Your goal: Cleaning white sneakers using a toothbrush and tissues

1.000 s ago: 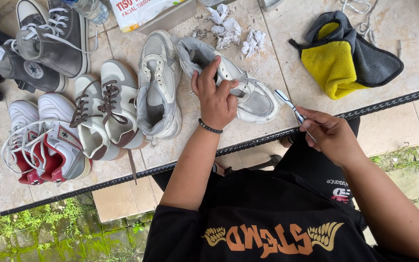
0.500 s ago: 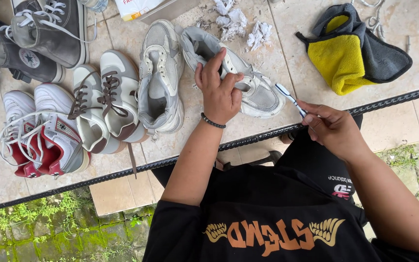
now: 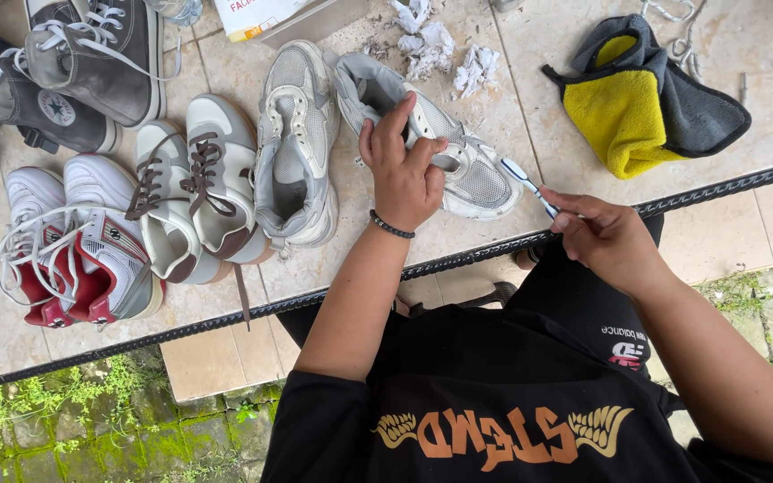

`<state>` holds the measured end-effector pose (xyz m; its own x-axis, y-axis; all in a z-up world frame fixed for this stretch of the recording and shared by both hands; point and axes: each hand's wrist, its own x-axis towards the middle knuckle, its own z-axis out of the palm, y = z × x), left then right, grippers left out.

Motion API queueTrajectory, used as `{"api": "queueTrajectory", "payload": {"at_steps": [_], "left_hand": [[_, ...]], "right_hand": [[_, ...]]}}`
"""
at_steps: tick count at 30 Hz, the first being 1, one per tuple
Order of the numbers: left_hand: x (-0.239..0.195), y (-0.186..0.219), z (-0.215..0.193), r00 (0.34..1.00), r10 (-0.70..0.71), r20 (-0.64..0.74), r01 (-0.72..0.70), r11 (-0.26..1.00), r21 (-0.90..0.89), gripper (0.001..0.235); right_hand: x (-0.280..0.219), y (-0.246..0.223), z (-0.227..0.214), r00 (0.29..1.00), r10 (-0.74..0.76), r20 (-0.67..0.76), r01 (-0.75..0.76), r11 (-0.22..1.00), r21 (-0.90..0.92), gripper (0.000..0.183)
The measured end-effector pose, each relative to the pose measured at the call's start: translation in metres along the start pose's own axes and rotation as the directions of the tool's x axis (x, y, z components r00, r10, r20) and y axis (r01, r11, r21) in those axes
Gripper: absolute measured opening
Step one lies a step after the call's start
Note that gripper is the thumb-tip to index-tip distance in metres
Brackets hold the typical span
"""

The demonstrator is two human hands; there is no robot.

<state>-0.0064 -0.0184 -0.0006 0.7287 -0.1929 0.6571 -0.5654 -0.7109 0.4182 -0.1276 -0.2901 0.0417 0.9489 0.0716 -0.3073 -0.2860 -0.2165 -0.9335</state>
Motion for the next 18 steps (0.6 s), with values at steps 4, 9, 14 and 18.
{"api": "queueTrajectory", "payload": {"at_steps": [4, 9, 14, 18], "left_hand": [[0.002, -0.003, 0.003, 1.0, 0.001, 0.013, -0.001, 1.0, -0.025, 0.019], [0.0, -0.008, 0.011, 0.991, 0.095, -0.099, -0.096, 0.995, -0.006, 0.018], [-0.001, -0.009, 0.012, 0.991, 0.091, -0.1, -0.093, 0.996, -0.018, 0.019], [0.0, -0.009, 0.012, 0.992, 0.086, -0.087, -0.089, 0.996, -0.029, 0.019]], "right_hand": [[-0.003, 0.009, 0.0, 0.998, 0.052, -0.021, -0.051, 0.998, 0.036, 0.039], [0.04, 0.008, 0.027, 0.979, -0.199, -0.047, 0.203, 0.971, 0.128, 0.037], [0.015, 0.011, 0.011, 0.987, -0.153, -0.05, 0.157, 0.984, 0.079, 0.036], [-0.013, 0.014, -0.003, 0.994, -0.091, -0.059, 0.094, 0.994, 0.051, 0.035]]}}
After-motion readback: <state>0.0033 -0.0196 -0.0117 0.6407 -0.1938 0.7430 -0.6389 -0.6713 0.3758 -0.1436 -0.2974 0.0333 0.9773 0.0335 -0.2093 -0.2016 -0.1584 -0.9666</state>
